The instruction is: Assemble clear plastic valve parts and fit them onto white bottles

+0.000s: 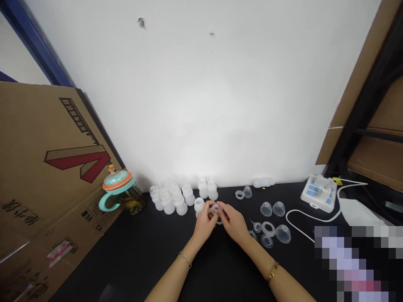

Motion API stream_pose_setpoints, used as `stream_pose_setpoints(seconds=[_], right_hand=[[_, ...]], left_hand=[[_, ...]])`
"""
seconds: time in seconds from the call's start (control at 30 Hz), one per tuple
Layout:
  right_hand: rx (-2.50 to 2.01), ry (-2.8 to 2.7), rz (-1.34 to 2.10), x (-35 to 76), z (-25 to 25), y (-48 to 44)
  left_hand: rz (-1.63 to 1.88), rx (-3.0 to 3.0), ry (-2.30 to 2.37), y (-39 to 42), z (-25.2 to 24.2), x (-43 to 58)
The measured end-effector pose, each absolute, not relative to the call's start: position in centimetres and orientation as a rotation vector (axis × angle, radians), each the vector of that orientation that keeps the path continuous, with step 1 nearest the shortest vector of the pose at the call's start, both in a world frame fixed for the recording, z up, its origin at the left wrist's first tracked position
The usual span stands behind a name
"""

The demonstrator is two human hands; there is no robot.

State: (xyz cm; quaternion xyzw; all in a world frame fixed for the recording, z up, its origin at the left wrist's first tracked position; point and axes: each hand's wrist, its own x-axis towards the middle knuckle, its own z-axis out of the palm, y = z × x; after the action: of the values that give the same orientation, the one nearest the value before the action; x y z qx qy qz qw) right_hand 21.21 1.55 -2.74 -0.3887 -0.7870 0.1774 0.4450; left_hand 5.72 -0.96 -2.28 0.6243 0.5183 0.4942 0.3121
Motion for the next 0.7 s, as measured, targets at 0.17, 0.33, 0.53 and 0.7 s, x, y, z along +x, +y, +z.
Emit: stream_pose_setpoints(seconds=[0.17, 0.33, 0.53, 0.7], right_hand=[[-0.983, -1.965, 0.423, 21.12, -2.43, 1.54], [-0.938, -1.953, 0.395, 20.98, -2.32, 1.42], [-0.896, -1.924, 0.392, 20.77, -2.73, 1.62], [-0.9, -1.923, 0.401, 20.73, -2.69, 1.53]], left_hand=[[1.307, 1.702, 1.374, -1.02, -2.19, 5.63], [1.34, 1.673, 1.352, -1.11, -2.14, 5.63], [1.356, 1.678, 1.351, -0.96, -2.33, 5.55], [1.364, 1.66, 1.346, -1.07, -2.22, 5.51]])
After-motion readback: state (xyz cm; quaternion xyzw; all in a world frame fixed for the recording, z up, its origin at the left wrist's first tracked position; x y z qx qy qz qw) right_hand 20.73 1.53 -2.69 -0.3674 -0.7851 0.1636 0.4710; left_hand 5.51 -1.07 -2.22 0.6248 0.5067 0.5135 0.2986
